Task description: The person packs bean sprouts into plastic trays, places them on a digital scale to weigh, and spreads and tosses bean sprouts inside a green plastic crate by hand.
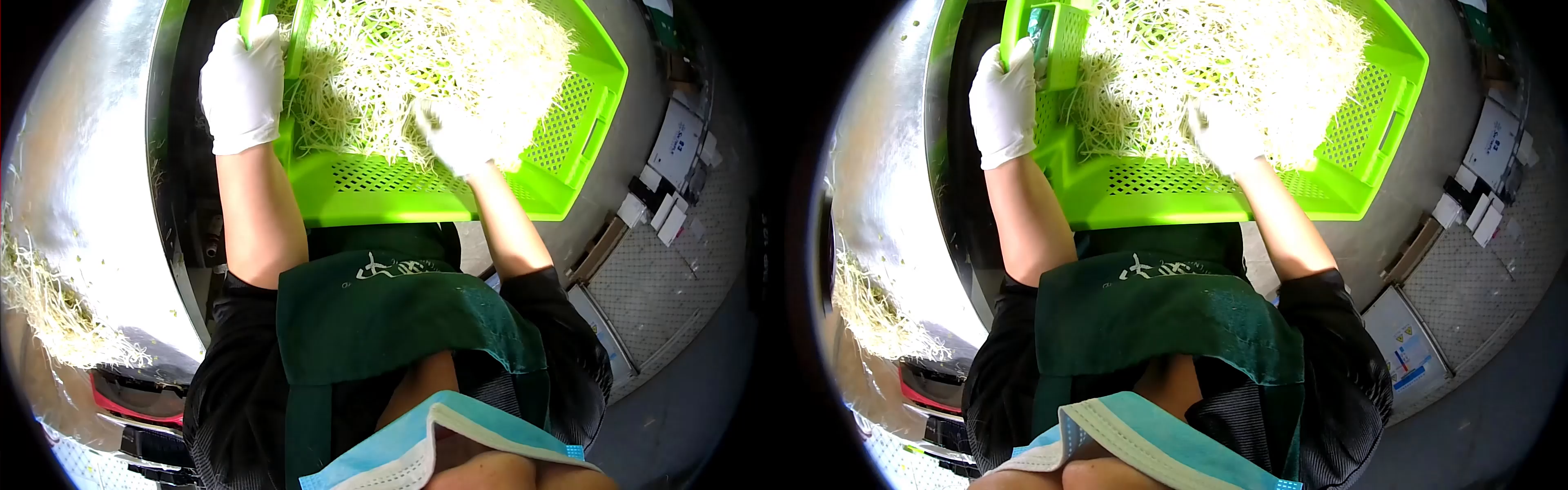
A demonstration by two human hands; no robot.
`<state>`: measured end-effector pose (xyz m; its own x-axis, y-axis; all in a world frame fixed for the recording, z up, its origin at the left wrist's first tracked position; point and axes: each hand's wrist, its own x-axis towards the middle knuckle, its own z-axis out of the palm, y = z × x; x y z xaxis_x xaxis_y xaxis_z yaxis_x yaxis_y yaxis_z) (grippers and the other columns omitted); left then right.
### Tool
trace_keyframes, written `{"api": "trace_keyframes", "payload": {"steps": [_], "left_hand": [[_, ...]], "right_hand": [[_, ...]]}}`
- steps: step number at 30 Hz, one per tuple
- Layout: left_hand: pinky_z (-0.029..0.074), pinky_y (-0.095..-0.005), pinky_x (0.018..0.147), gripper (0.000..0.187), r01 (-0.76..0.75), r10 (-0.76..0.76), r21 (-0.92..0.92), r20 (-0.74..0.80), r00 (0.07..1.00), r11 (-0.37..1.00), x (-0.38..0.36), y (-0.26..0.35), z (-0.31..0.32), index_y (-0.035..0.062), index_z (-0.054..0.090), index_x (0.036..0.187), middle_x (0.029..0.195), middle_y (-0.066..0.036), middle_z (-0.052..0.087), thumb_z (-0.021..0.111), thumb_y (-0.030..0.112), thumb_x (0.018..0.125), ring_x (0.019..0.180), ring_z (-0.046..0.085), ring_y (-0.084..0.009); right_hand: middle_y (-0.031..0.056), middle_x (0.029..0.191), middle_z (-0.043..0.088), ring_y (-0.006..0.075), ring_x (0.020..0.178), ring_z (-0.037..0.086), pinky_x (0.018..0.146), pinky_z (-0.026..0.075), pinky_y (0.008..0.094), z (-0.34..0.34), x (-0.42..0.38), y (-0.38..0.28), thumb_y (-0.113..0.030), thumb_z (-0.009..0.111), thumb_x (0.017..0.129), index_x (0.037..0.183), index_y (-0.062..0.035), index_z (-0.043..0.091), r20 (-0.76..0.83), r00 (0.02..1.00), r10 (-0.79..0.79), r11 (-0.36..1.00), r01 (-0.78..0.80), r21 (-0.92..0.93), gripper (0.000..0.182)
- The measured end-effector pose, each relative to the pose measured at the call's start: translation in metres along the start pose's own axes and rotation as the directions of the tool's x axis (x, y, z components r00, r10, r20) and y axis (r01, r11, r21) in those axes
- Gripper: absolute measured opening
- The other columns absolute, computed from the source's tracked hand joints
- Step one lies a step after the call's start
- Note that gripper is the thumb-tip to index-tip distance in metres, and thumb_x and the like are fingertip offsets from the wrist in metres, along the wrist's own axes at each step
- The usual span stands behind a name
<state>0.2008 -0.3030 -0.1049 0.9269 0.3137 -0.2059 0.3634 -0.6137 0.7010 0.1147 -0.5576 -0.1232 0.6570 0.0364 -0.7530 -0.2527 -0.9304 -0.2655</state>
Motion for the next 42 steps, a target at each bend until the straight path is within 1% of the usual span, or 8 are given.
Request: {"api": "trace_keyframes", "payload": {"steps": [2, 9, 11, 13, 28, 30, 39, 42], "left_hand": [[0.050, -0.0396, 0.069, 0.034, -0.007, 0.007, -0.060, -0.006, 1.000, 0.998, 0.002, -0.004, 0.002, 0.0066, 0.064, 0.096, 0.079, -0.017, 0.066, 0.055, 0.037, 0.084, 0.075, 0.065, -0.0344], [0.049, -0.0349, 0.065, 0.030, 0.037, -0.035, -0.073, 0.031, 0.999, 0.997, 0.003, 0.001, -0.002, 0.0058, 0.063, 0.092, 0.073, -0.012, 0.066, 0.057, 0.034, 0.086, 0.068, 0.064, -0.0278], [0.049, -0.0337, 0.065, 0.031, 0.047, -0.043, -0.093, 0.045, 0.998, 0.995, 0.003, -0.001, -0.001, 0.0055, 0.063, 0.093, 0.073, -0.012, 0.066, 0.057, 0.035, 0.086, 0.067, 0.064, -0.0253], [0.049, -0.0333, 0.065, 0.031, 0.025, -0.023, -0.114, 0.020, 1.000, 0.993, 0.002, -0.003, 0.000, 0.0051, 0.064, 0.095, 0.074, -0.012, 0.065, 0.057, 0.034, 0.086, 0.067, 0.064, -0.0248], [0.046, -0.0246, 0.059, 0.030, 0.113, -0.101, -0.175, 0.078, 0.992, 0.978, 0.001, 0.007, -0.004, 0.0036, 0.064, 0.091, 0.069, -0.004, 0.064, 0.056, 0.032, 0.088, 0.059, 0.059, -0.0103], [0.046, -0.0243, 0.059, 0.030, 0.094, -0.077, -0.210, 0.089, 0.993, 0.973, 0.003, 0.001, -0.003, 0.0032, 0.064, 0.091, 0.069, -0.004, 0.065, 0.056, 0.031, 0.088, 0.059, 0.059, -0.0097], [0.045, -0.0260, 0.058, 0.029, 0.054, -0.041, -0.212, 0.065, 0.997, 0.976, 0.001, -0.001, -0.002, 0.0032, 0.063, 0.090, 0.068, -0.005, 0.063, 0.057, 0.032, 0.088, 0.059, 0.057, -0.0106], [0.044, -0.0271, 0.058, 0.030, 0.089, -0.079, -0.160, 0.068, 0.995, 0.983, 0.000, 0.004, -0.004, 0.0033, 0.064, 0.091, 0.068, -0.006, 0.062, 0.058, 0.032, 0.088, 0.058, 0.055, -0.0121]], "right_hand": [[0.0172, 0.116, 0.059, 0.0301, 0.103, 0.060, 0.089, 0.047, 0.0381, 0.017, 0.037, 0.001, -0.024, 0.051, 0.087, 0.124, -0.0074, 0.048, -0.584, 0.754, -0.299, 0.952, 0.189, -0.243, 0.041], [0.0200, 0.127, 0.050, 0.0336, 0.103, 0.058, 0.086, 0.049, 0.0415, 0.031, -0.001, -0.071, -0.015, 0.051, 0.082, 0.131, -0.0036, 0.041, -0.037, 0.878, -0.477, 0.878, 0.478, 0.011, 0.052], [0.0166, 0.128, 0.050, 0.0320, 0.114, 0.051, 0.099, 0.041, 0.0387, -0.040, -0.006, -0.073, -0.014, 0.054, 0.081, 0.126, -0.0069, 0.048, 0.140, 0.989, 0.036, 0.994, -0.021, -0.106, 0.046], [0.0162, 0.127, 0.049, 0.0340, 0.109, 0.052, 0.099, 0.039, 0.0408, -0.016, 0.024, 0.019, -0.019, 0.059, 0.078, 0.125, -0.0115, 0.049, -0.369, 0.903, -0.221, 0.930, 0.081, -0.359, 0.049], [0.0149, 0.102, 0.063, 0.0317, 0.095, 0.058, 0.080, 0.048, 0.0371, 0.004, -0.011, 0.050, -0.017, 0.063, 0.076, 0.108, -0.0102, 0.061, -0.258, 0.966, 0.017, 0.926, -0.112, -0.359, 0.033], [0.0165, 0.093, 0.064, 0.0343, 0.091, 0.058, 0.080, 0.048, 0.0377, 0.050, -0.022, 0.060, -0.019, 0.063, 0.078, 0.108, -0.0066, 0.060, -0.266, 0.895, -0.357, 0.934, 0.343, -0.098, 0.032], [0.0140, 0.124, 0.056, 0.0332, 0.111, 0.052, 0.102, 0.033, 0.0445, -0.020, -0.003, 0.062, -0.042, 0.062, 0.076, 0.125, -0.0200, 0.055, -0.565, 0.820, 0.086, 0.935, -0.262, -0.238, 0.054], [0.0125, 0.124, 0.056, 0.0277, 0.119, 0.049, 0.102, 0.038, 0.0373, 0.057, 0.016, 0.080, -0.026, 0.066, 0.079, 0.131, -0.0124, 0.049, -0.383, 0.876, -0.295, 0.950, 0.311, -0.020, 0.057]]}}
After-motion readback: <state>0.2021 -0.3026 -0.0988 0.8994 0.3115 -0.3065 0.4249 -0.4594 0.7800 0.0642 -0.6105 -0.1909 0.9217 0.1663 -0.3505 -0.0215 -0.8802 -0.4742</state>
